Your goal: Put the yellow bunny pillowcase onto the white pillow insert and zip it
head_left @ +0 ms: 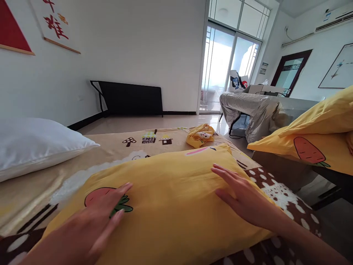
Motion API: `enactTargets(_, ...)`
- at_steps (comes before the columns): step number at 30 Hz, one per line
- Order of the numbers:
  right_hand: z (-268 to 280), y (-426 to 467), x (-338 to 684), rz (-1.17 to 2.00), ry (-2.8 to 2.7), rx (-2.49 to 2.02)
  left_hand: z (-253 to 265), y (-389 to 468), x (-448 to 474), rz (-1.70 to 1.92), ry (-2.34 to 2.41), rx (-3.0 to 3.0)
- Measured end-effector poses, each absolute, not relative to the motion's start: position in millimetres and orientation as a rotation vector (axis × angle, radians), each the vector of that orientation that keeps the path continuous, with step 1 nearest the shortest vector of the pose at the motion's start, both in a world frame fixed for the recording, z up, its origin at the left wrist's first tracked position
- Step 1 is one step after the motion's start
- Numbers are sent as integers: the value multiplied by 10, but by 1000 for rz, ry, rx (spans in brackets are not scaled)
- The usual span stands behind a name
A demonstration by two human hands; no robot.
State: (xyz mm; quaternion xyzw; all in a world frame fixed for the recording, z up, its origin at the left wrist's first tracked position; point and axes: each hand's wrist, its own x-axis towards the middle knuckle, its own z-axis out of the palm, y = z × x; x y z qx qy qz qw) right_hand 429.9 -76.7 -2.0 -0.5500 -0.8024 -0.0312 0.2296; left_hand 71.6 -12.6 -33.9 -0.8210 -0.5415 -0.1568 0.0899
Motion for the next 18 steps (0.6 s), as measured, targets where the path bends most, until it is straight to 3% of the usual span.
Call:
enactTargets(3,161,-65,3607,-9,-2385,-1386,29,321,1422,-172,-1754,-2588)
enactTargets(7,-26,782,3462,158,-2456,-1486,33,842,1928,-186,-1848,-2566)
enactTargets(12,-515,1211,3906,236,-2355,-1580,-425,1058,1656,-272,-1985,-2515)
enactTargets(18,-706,1413,4410,368,-2253,-1684,-449,1246,1209,-219,-2217,-2500)
